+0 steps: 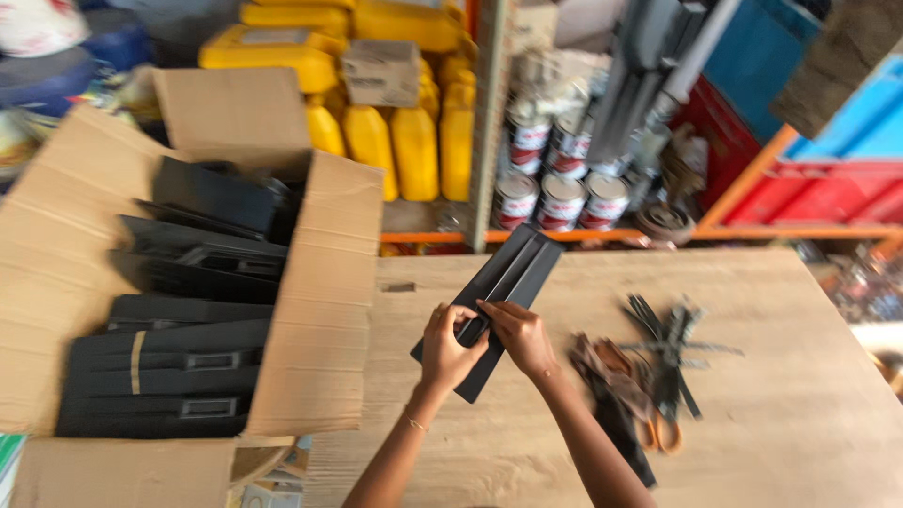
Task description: The person removes a black plastic part from a cardboard box and wipes it with a cloth on a wooden table. The person repeatedly turns the part over to clean different sides and edges, then places it back on the table.
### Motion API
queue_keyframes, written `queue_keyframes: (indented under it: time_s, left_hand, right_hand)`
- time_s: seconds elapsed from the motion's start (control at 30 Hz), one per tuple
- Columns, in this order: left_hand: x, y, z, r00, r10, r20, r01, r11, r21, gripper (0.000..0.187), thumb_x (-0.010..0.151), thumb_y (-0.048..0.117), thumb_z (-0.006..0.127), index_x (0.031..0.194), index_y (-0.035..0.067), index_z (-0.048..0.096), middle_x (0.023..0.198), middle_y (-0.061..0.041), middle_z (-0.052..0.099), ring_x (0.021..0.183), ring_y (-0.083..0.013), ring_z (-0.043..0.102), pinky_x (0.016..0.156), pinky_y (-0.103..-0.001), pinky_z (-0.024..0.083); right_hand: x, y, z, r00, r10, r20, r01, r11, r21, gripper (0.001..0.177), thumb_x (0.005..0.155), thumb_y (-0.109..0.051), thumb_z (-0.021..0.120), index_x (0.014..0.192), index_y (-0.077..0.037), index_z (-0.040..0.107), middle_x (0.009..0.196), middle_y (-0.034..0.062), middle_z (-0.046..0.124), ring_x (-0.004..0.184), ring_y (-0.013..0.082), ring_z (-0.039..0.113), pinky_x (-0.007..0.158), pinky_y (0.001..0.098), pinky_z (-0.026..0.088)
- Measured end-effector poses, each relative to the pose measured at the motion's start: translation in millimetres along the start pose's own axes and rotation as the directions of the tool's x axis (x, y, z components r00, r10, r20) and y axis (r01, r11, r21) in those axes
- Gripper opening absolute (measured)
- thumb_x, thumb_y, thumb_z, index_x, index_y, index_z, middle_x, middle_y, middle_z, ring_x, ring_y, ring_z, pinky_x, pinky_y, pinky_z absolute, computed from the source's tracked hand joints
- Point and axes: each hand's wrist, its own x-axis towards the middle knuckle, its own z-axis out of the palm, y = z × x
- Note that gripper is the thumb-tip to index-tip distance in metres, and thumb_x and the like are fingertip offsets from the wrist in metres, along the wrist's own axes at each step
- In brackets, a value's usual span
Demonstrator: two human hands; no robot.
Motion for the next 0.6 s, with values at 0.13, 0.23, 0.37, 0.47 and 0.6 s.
queue_keyframes:
  time_s: [0.13,0.23,0.37,0.47,0.6]
  left_hand:
    - [-58.8,-24.1,49.3,0.995,-0.093,-0.018,0.093,0.995,-0.041,0.044,0.052,0.017,0.080,0.089,0.013,0.057,0.073,-0.004,0.055,0.071,-0.0231,0.061,0.064,-0.031,0.053]
    - [-94.4,-41.8,79.6,0.990,-0.136,-0.026,0.134,0.988,-0.083,0.043,0.054,0.015,0.080,0.088,0.011,0.055,0.072,-0.005,0.053,0.072,-0.0237,0.059,0.066,-0.030,0.052]
    - [-137.4,-67.3,117.1,0.963,-0.253,-0.098,0.245,0.966,-0.084,0.039,0.053,0.014,0.079,0.082,0.012,0.053,0.073,-0.007,0.051,0.070,-0.0265,0.057,0.064,-0.033,0.051]
    - [-159.6,-80.8,134.5,0.938,-0.318,-0.136,0.309,0.948,-0.082,0.039,0.054,0.014,0.080,0.081,0.011,0.052,0.074,-0.008,0.052,0.072,-0.0274,0.058,0.065,-0.032,0.052]
    - [-180.0,-95.3,148.6,0.924,-0.342,-0.172,0.344,0.939,-0.017,0.038,0.056,0.018,0.081,0.077,0.011,0.050,0.073,-0.007,0.052,0.071,-0.0265,0.058,0.064,-0.033,0.052]
  right_hand:
    - [-61.6,28.3,11.0,0.995,0.095,0.029,-0.095,0.995,0.033,0.033,0.078,0.000,0.058,0.106,-0.014,0.069,0.091,0.0080,0.069,0.086,0.0279,0.067,0.075,0.0346,0.054]
    - [-101.4,51.6,28.7,0.991,0.132,0.023,-0.133,0.990,0.039,0.031,0.079,-0.001,0.058,0.105,-0.014,0.070,0.091,0.0081,0.069,0.086,0.0279,0.067,0.074,0.0344,0.055]
    - [-135.9,64.9,39.2,0.983,0.163,0.089,-0.171,0.981,0.092,0.031,0.079,0.002,0.054,0.103,-0.010,0.070,0.090,0.0112,0.069,0.087,0.0314,0.066,0.077,0.0364,0.054]
    - [-154.6,71.2,47.8,0.977,0.189,0.098,-0.200,0.973,0.116,0.031,0.079,0.002,0.053,0.102,-0.010,0.070,0.090,0.0115,0.069,0.088,0.0316,0.066,0.078,0.0359,0.054]
    - [-177.3,85.6,64.5,0.972,0.210,0.107,-0.225,0.962,0.152,0.028,0.080,0.001,0.052,0.100,-0.007,0.071,0.089,0.0139,0.070,0.087,0.0332,0.066,0.078,0.0362,0.054]
